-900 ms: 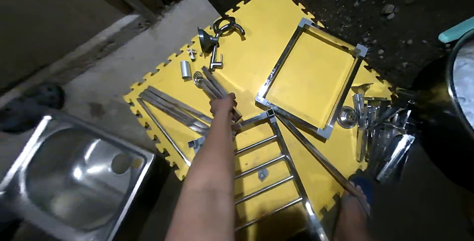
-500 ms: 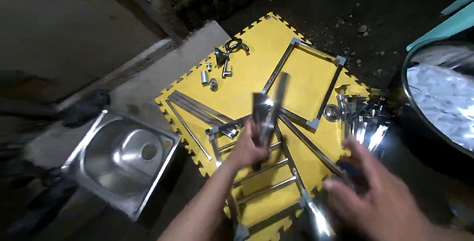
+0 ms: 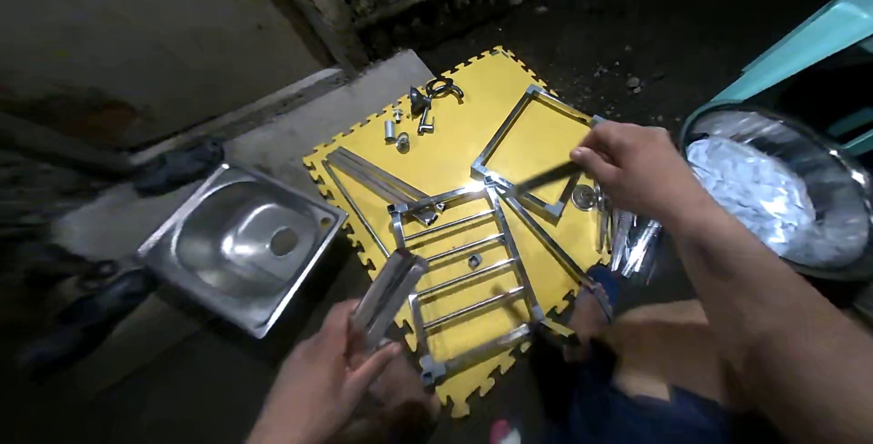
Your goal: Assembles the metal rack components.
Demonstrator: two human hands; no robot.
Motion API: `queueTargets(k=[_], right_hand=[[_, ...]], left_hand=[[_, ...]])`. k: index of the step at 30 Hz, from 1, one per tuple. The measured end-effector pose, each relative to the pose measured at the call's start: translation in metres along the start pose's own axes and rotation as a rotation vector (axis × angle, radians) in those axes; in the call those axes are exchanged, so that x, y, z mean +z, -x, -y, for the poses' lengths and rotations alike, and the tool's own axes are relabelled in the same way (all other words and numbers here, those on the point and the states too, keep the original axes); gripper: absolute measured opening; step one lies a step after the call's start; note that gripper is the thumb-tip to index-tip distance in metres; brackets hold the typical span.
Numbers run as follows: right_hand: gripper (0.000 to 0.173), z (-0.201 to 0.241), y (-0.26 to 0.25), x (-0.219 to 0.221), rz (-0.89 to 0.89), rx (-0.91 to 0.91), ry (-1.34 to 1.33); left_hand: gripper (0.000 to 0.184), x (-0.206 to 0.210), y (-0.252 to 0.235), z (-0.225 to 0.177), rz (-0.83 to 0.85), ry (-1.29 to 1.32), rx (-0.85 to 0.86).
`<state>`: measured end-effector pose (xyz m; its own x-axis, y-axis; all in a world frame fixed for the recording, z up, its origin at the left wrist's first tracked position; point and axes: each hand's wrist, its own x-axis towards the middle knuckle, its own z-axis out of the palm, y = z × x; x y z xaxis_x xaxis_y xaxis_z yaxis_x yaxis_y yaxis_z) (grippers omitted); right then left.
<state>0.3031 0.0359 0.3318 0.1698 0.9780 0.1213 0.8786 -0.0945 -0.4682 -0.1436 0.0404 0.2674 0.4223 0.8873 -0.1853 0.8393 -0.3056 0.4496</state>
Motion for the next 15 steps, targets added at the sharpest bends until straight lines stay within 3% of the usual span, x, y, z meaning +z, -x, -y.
queueTargets(k=[2, 4, 11, 15], right_hand=[[0.02, -0.008, -0.029, 0.023, 0.068, 0.051, -0.009], [0.021, -0.02, -0.054, 0.059, 0.128, 0.042, 0.028], [0.026, -0.042, -0.13, 0.149, 0.257, 0.164, 0.127], [0.027, -0.049, -0.164, 0.185, 0.282, 0.209, 0.128]], left_hand=[[0.077, 0.006, 0.001, -0.001, 0.037, -0.036, -0.076], [0.066, 0.012, -0.009, -0.012, 0.118, -0.235, -0.04], [0.057, 0.031, -0.04, -0.044, 0.631, -0.434, 0.002], [0.055, 0.044, -0.053, -0.047, 0.715, -0.469, 0.009]])
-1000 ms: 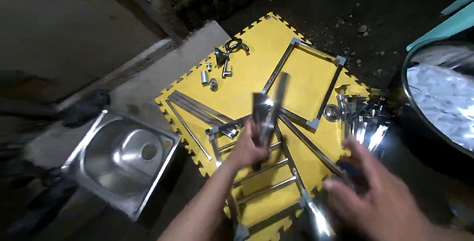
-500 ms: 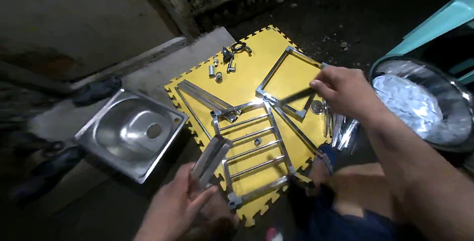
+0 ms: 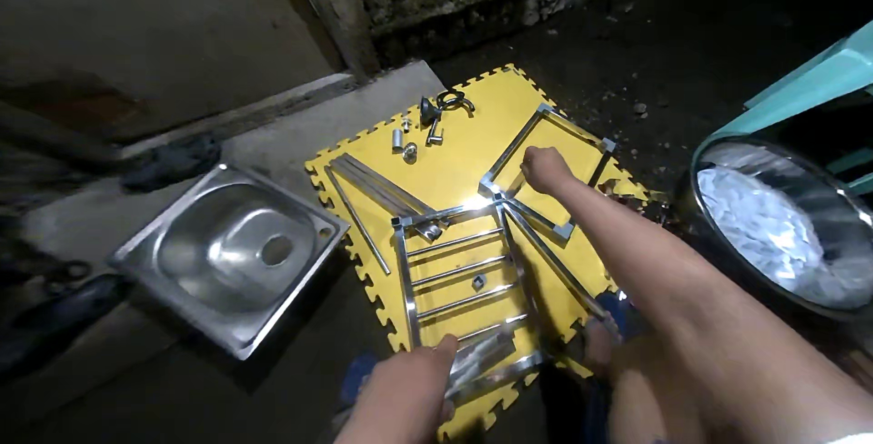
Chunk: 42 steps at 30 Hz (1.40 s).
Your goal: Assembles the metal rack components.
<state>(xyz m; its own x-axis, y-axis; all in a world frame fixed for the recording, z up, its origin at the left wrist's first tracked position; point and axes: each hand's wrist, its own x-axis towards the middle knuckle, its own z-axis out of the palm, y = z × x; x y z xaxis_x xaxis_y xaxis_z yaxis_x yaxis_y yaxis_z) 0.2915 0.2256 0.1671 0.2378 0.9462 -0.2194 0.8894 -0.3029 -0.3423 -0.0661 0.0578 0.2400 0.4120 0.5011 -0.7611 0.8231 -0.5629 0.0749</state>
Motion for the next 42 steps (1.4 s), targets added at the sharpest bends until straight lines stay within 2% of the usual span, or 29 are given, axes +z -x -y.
queueTargets(k=[4, 14, 20, 29, 42], right_hand=[[0.027, 0.002, -0.007, 0.028, 0.019, 0.054, -0.034], [0.022, 0.047, -0.026, 0.038, 0.035, 0.027, 0.009], [0.021, 0.068, -0.03, 0.049, 0.044, 0.011, 0.061], [0.024, 0.071, -0.04, 0.047, 0.031, 0.065, 0.085], [0.023, 0.08, -0.039, 0.051, 0.039, 0.093, 0.07]], left_hand=[[0.057, 0.0, -0.01, -0.006, 0.053, -0.011, 0.016], [0.057, -0.022, -0.024, -0.023, 0.069, -0.028, 0.063], [0.057, -0.024, -0.024, -0.019, 0.036, -0.031, 0.082], [0.051, -0.026, -0.016, -0.007, -0.039, -0.038, 0.102], [0.056, -0.024, -0.011, -0.003, -0.001, -0.035, 0.095]])
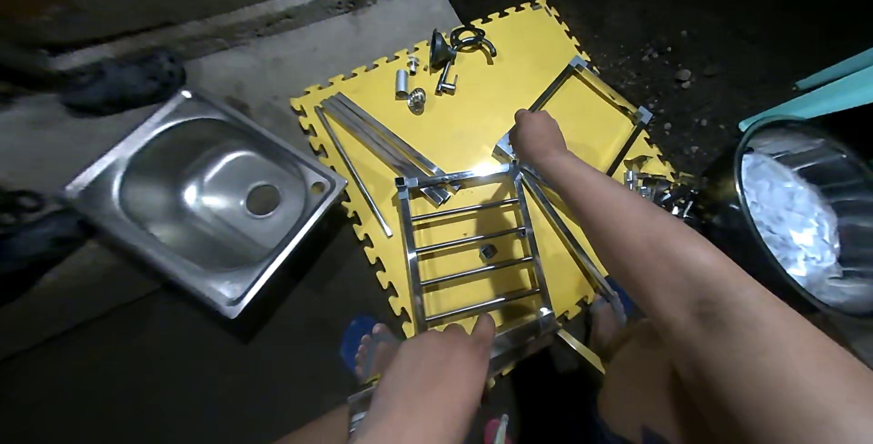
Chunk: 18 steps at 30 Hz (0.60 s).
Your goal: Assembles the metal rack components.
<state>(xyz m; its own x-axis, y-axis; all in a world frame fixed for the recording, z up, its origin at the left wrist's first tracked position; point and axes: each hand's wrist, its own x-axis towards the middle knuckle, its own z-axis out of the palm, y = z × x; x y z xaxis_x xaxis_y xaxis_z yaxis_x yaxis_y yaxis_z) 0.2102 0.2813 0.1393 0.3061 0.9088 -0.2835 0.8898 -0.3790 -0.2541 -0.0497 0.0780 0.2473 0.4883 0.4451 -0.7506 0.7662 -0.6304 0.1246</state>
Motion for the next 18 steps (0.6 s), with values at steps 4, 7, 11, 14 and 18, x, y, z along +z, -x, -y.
queueTargets(k=[4, 7, 11, 14, 18], right_hand=[[0.02, 0.004, 0.003, 0.0, 0.009, -0.02, -0.011], [0.02, 0.002, 0.001, -0.001, 0.007, -0.007, -0.016], [0.026, -0.016, -0.01, -0.006, 0.007, 0.015, -0.09], [0.027, -0.033, -0.018, -0.008, -0.01, 0.005, -0.178], [0.03, -0.045, -0.019, -0.008, -0.013, -0.011, -0.212]], left_hand=[[0.056, 0.0, 0.0, 0.0, -0.009, -0.001, 0.023], [0.056, 0.0, -0.001, 0.0, -0.004, -0.009, 0.028], [0.055, 0.001, -0.001, 0.0, -0.021, 0.001, 0.029], [0.055, -0.001, -0.001, 0.001, 0.011, 0.015, 0.023], [0.059, -0.005, 0.0, 0.001, 0.033, 0.046, 0.019]])
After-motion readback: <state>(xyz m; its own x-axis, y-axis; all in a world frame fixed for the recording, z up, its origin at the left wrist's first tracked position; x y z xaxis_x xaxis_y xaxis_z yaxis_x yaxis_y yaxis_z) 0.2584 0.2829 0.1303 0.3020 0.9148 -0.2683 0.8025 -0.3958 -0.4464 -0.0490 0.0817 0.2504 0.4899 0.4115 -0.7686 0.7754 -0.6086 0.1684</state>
